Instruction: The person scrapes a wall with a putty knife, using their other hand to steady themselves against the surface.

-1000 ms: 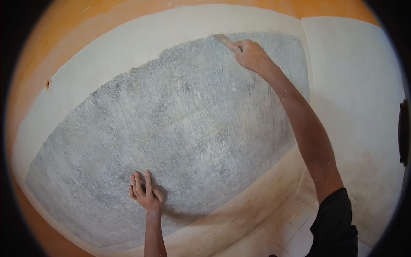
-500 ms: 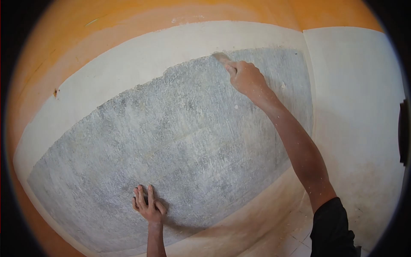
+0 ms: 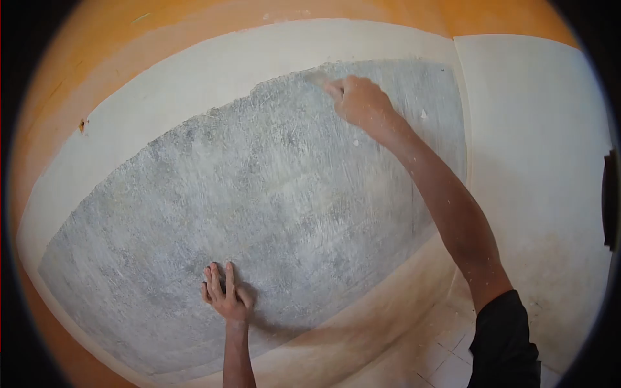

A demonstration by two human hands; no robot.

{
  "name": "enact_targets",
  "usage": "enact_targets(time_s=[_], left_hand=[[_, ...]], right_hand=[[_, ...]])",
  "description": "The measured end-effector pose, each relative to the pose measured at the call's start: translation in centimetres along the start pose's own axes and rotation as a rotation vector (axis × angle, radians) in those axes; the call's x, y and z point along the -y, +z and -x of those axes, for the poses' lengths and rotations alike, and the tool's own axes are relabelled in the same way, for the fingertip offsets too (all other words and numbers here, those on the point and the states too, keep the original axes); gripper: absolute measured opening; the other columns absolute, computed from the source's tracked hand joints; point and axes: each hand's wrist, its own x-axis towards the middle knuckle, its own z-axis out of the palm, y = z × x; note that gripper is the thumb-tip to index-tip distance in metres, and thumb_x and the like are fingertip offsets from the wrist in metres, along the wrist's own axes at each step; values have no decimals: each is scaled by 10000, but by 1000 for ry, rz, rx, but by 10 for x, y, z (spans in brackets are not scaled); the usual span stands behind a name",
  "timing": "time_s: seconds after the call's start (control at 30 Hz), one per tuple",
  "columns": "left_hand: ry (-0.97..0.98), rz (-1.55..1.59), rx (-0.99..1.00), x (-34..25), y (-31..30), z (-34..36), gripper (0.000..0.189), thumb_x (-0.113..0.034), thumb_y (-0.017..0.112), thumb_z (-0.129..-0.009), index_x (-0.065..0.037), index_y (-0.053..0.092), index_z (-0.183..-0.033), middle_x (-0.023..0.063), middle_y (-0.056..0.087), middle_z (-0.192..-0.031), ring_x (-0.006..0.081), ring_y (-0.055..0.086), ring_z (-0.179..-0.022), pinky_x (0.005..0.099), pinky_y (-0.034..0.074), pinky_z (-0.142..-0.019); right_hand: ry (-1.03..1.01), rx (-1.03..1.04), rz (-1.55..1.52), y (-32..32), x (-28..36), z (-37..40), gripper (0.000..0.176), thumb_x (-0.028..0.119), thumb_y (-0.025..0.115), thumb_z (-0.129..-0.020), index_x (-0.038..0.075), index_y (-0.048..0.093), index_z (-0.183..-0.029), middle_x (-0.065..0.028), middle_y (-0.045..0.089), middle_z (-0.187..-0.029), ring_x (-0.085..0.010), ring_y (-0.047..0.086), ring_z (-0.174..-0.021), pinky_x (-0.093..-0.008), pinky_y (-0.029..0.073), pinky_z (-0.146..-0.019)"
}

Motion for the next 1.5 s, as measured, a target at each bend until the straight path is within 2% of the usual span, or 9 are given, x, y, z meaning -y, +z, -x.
enact_targets(time_s=[0.27, 0.37, 0.5, 0.73, 0.83, 0.93, 1.0, 1.2, 1.5], left_hand=[[-200, 37, 90, -47, -20, -26, 529, -91, 499, -826, -91, 594, -1346, 193, 507, -1415, 305, 427, -1362, 422, 193, -1135], [-257, 607, 270, -99, -34, -77, 489, -78, 539, -923, -81, 521, -1412, 203, 542, -1336, 288, 557, -1174, 456, 422, -945], [-366, 995, 518, -189, -42, -183, 791, -159, 605, -929, -120, 153, -1577, 289, 501, -1298, 350, 589, -1078, 405, 524, -831], [-332, 633, 439, -260, 40, -247, 774, -156, 507, -976, -52, 12, -1562, 360, 489, -1198, 392, 623, -909, 412, 551, -632], [-459, 198, 468, -280, 34, -266, 699, -222, 468, -1008, -86, 76, -1571, 282, 588, -1003, 358, 645, -682, 426, 520, -534], [-385, 74, 383, -289, 25, -283, 568, -272, 442, -1021, -120, 279, -1543, 215, 647, -783, 312, 622, -518, 428, 495, -486], [-382, -14, 323, -296, 12, -300, 434, -256, 453, -1016, -137, 502, -1430, 193, 650, -649, 297, 656, -548, 420, 484, -468], [-334, -31, 125, -295, 20, -315, 328, -193, 494, -986, -77, 672, -1236, 162, 642, -606, 279, 652, -532, 408, 511, -504], [-569, 70, 159, -326, 21, -343, 324, -217, 572, -933, -12, 708, -1144, 201, 697, -711, 291, 694, -602, 388, 544, -586]], right_hand=[[-15, -6, -183, 14, 8, 7, 385, 281, 518, -988, 50, 625, -1277, -238, 700, -959, -357, 697, -888, -451, 550, -801], [-53, -13, -358, 36, -4, 14, 422, 276, 532, -988, 81, 572, -1359, -238, 697, -976, -315, 701, -909, -421, 548, -785], [-72, 19, -508, 57, -16, 21, 465, 289, 575, -974, 111, 532, -1401, -250, 688, -1066, -324, 690, -977, -405, 528, -845], [-157, 232, -984, 62, -57, 14, 477, 292, 546, -998, 125, 478, -1439, -244, 639, -1226, -297, 617, -1170, -386, 466, -980], [-295, 304, -1016, 63, -79, 16, 468, 264, 546, -1017, 120, 469, -1457, -166, 619, -1298, -208, 580, -1173, -314, 428, -1009], [-484, 43, -1113, 78, -106, 45, 481, 286, 602, -971, 111, 529, -1413, -178, 574, -1352, -323, 558, -1234, -395, 422, -1024], [-467, -363, -545, 102, -147, 80, 494, 310, 640, -941, 109, 563, -1386, -194, 438, -1483, -379, 408, -1361, -480, 304, -1108], [123, 27, -460, 215, -275, 269, 1097, 509, 731, -824, 0, 92, -1556, -306, -41, -1598, -512, -53, -1460, -656, 19, -1129], [-17, 336, -285, 277, -325, 317, 1315, 570, 743, -782, -57, -174, -1485, -447, -241, -1469, -649, -243, -1339, -776, -96, -1017]])
